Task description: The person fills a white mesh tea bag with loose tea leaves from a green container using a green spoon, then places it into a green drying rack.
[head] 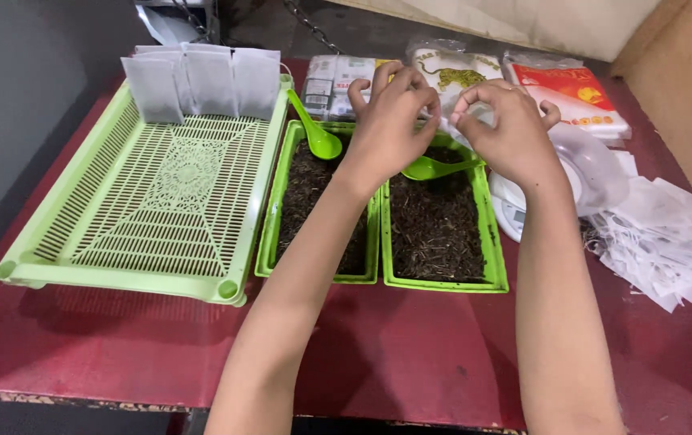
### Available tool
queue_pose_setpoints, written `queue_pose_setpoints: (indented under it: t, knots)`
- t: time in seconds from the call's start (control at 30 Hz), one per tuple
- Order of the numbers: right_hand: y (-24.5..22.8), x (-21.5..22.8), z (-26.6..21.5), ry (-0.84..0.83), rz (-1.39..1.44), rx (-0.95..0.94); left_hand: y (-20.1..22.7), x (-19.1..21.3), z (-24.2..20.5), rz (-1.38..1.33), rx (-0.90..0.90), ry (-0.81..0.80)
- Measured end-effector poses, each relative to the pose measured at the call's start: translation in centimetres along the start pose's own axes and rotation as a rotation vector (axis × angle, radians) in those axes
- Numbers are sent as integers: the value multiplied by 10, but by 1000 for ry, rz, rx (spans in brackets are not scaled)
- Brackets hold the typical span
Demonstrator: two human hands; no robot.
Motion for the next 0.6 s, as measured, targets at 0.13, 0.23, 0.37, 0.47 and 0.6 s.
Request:
queue_pose_setpoints:
  t: [0.13, 0.23, 0.37, 0.47, 0.6]
  knots:
    - [-32, -1, -6, -57, 41, -33, -4, 13, -11, 40, 5, -18]
    - [-42, -2, -8, -77, 59, -34, -9, 15, -18, 110, 15, -41]
    - [-36, -13, -5, -106, 32, 117, -17, 21, -22, 161, 39, -4]
    - [-43, -17, -10, -154, -3, 122, -22, 25, -25, 162, 74, -45]
    - [-47, -15, -12, -187, 48, 60, -35, 13, -23, 106, 83, -107]
Point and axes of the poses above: each hand's wrist, its own z-axis towards the middle knuckle, its own x-axis out of the back of the hand, y = z × x, the point moved 9 cm from there along z, towards the middle knuckle, and after that the axes turned 6 degrees about z, right-handed, at the moved point
